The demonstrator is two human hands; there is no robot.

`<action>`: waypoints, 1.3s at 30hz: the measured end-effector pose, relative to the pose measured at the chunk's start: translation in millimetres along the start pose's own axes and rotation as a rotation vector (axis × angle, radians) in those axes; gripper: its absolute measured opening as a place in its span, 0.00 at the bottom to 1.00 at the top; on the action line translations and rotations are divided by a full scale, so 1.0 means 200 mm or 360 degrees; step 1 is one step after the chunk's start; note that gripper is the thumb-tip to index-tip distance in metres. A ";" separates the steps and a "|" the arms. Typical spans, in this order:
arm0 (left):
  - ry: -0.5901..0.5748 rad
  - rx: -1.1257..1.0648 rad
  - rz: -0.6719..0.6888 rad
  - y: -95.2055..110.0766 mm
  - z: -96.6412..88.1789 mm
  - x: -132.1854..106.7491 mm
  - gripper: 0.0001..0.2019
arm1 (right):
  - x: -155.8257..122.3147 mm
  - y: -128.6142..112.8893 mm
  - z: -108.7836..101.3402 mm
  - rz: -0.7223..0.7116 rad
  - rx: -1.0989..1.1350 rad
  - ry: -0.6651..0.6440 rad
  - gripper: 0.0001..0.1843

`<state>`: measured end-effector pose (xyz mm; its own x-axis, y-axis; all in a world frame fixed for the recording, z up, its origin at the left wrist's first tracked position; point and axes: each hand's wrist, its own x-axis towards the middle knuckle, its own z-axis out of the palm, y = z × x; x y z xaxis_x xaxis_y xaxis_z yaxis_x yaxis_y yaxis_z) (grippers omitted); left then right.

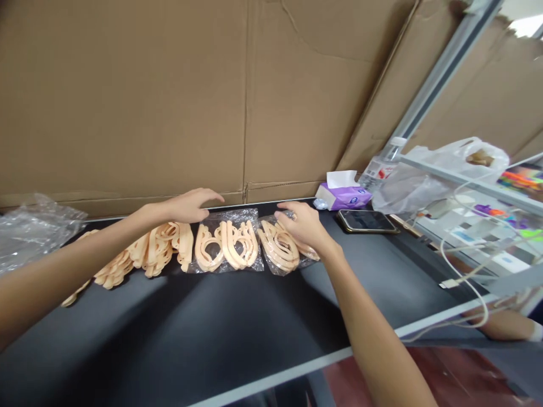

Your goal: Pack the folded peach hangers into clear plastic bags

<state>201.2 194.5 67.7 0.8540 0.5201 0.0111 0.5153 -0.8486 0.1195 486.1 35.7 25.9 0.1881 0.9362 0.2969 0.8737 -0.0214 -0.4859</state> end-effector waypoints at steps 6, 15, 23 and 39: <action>0.0247 0.0118 0.0289 0.27 0.03 -0.29 0.21 | -0.26 0.01 0.10 0.0030 -0.0348 -0.0163 0.29; 0.0644 0.0077 0.0328 0.34 0.16 -0.97 0.19 | -0.17 0.00 0.17 0.0014 -0.0504 0.0027 0.29; 0.1119 0.0047 0.0009 0.03 0.33 -1.19 0.22 | -0.24 -0.01 0.18 -0.0115 -0.0520 0.0115 0.27; 0.1095 0.0054 -0.0120 0.11 0.39 -1.20 0.15 | -0.07 -0.95 0.45 -0.0758 -0.0409 -0.0126 0.26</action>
<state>13.2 43.1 -9.6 0.5820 0.5110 0.6325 0.5830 -0.8045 0.1135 277.4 57.6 40.2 -0.2810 0.8867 0.3672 0.9374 0.3357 -0.0931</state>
